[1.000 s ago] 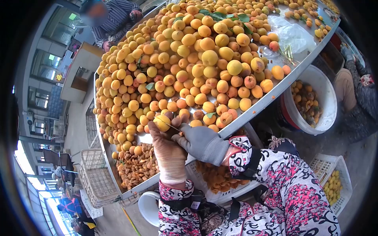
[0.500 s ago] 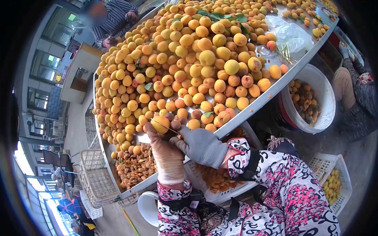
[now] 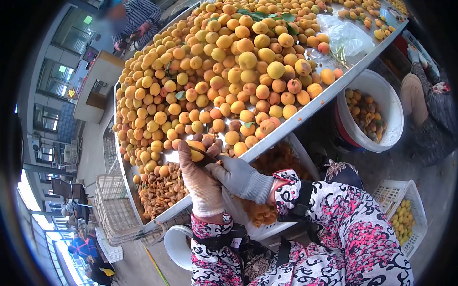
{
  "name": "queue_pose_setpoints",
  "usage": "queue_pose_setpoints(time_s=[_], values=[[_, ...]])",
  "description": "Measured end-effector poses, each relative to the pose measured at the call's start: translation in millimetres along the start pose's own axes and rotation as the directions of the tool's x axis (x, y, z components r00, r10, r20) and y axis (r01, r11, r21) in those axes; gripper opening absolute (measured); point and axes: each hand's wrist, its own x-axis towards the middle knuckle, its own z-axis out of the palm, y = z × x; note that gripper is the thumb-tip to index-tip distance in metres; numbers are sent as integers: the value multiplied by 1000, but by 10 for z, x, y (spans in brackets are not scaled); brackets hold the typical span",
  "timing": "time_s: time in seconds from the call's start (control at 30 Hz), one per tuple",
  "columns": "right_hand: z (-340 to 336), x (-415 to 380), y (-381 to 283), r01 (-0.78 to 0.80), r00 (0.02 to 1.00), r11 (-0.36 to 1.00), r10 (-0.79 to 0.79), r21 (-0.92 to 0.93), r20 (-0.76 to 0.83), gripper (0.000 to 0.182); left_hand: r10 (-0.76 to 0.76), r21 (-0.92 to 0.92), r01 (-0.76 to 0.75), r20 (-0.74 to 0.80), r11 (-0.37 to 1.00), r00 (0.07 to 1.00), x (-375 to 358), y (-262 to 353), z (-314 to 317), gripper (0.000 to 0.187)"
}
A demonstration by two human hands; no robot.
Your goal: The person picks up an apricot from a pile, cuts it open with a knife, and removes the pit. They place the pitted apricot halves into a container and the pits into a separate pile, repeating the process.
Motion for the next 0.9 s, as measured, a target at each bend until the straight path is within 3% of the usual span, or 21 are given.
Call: queue_pose_setpoints(time_s=[0.07, 0.13, 0.2, 0.3, 0.37, 0.5, 0.57, 0.6, 0.63, 0.67, 0.7, 0.77, 0.8, 0.9], values=[[-13, -68, -57, -185, 976, 971, 164, 151, 144, 38, -65, -27, 65, 9, 997, 998, -85, 32, 31, 56], [-15, -109, -56, -186, 975, 961, 155, 206, 159, 39, -51, -81, 54, 41, 995, 998, -131, 26, 4, 52], [-26, -129, -38, -194, 973, 945, 152, 263, 173, 40, -83, 14, 83, 27, 996, 996, -169, 23, 19, 53], [-98, -133, -167, -167, 983, 942, 136, 292, 126, 41, -93, -13, 94, 33, 996, 995, -138, -21, -14, 51], [-217, -138, -450, -505, 862, 762, 416, 406, 290, 31, -89, 12, 88, 54, 996, 995, -175, -42, -25, 51], [-230, -73, -337, -470, 880, 773, 368, 427, 302, 28, -94, 12, 93, 153, 996, 984, -165, 25, -31, 52], [-302, -29, -220, -335, 914, 929, 281, 157, 291, 29, -73, -59, 88, 213, 994, 974, -30, 17, -165, 49], [-375, -5, -211, -343, 912, 926, 289, 157, 292, 29, -49, -136, 88, 270, 987, 962, 26, 31, -218, 46], [-467, 20, -207, -237, 944, 971, 224, 26, 243, 37, -51, -100, 80, 269, 992, 962, 44, 76, -271, 44], [-541, 38, -222, -130, 967, 985, 151, -112, 205, 45, -16, 57, 2, 256, 998, 966, 47, 99, -305, 47], [-579, 56, -280, -179, 974, 978, 191, -107, 118, 38, 7, 182, -49, 224, 982, 974, -18, 114, -241, 46], [-673, 121, -395, -271, 958, 962, 273, -40, 83, 42, 54, 438, -168, 261, 883, 964, -95, 59, -198, 43], [-690, 113, -529, -324, 942, 945, 320, 30, 99, 43, 125, 602, -269, 271, 752, 955, -131, -17, -157, 47], [-552, 213, -178, -228, 967, 973, 231, -36, 108, 52, 247, 648, -702, 658, 295, 712, -109, -182, -223, 55]])
